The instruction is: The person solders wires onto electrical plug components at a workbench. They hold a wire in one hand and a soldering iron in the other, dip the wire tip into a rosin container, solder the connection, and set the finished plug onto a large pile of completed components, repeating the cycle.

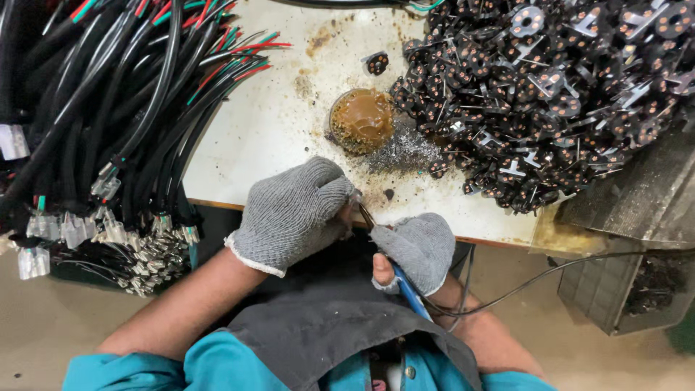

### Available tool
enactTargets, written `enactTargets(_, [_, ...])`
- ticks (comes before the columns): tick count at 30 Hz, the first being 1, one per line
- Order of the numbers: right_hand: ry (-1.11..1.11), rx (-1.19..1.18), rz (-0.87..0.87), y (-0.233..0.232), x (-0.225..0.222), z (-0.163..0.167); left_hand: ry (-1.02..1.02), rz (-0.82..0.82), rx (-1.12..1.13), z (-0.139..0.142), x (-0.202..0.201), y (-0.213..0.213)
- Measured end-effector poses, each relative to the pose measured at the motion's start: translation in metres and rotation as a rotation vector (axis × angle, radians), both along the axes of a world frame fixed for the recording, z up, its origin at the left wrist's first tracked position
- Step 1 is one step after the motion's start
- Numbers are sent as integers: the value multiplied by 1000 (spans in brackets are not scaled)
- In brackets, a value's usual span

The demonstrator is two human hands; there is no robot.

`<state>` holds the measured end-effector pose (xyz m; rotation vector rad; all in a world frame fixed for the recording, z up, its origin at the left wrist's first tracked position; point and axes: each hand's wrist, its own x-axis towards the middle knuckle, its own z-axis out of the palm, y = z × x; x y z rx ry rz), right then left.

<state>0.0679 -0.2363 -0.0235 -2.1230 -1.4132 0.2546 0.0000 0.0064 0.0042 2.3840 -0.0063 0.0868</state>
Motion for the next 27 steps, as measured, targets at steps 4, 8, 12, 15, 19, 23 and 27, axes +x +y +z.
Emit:
enactTargets(4, [-95,-77,76,-2,0,-9,-5,-1,-33,-1,-1,1])
enactTargets(8, [-109,-158,89,-2,0,-13,-21,5,-13,-2,1,0])
enactTargets(12, [-100,-81,31,-1,-2,-10,18,-18,5,-2,0,1])
enactTargets(15, [-110,-108,77,-2,-2,-9,0,-10,-14,-3,-1,1])
enactTargets(19, [-144,-73,87,-2,-1,-9,13,2,26,-3,0,-1])
enactTargets(23, [-141,-53,34,3,0,-7,-34,16,29,-2,1,-1])
enactTargets(27, [-87,250,-66,4,-4,3,-33,1,16,0,0,1])
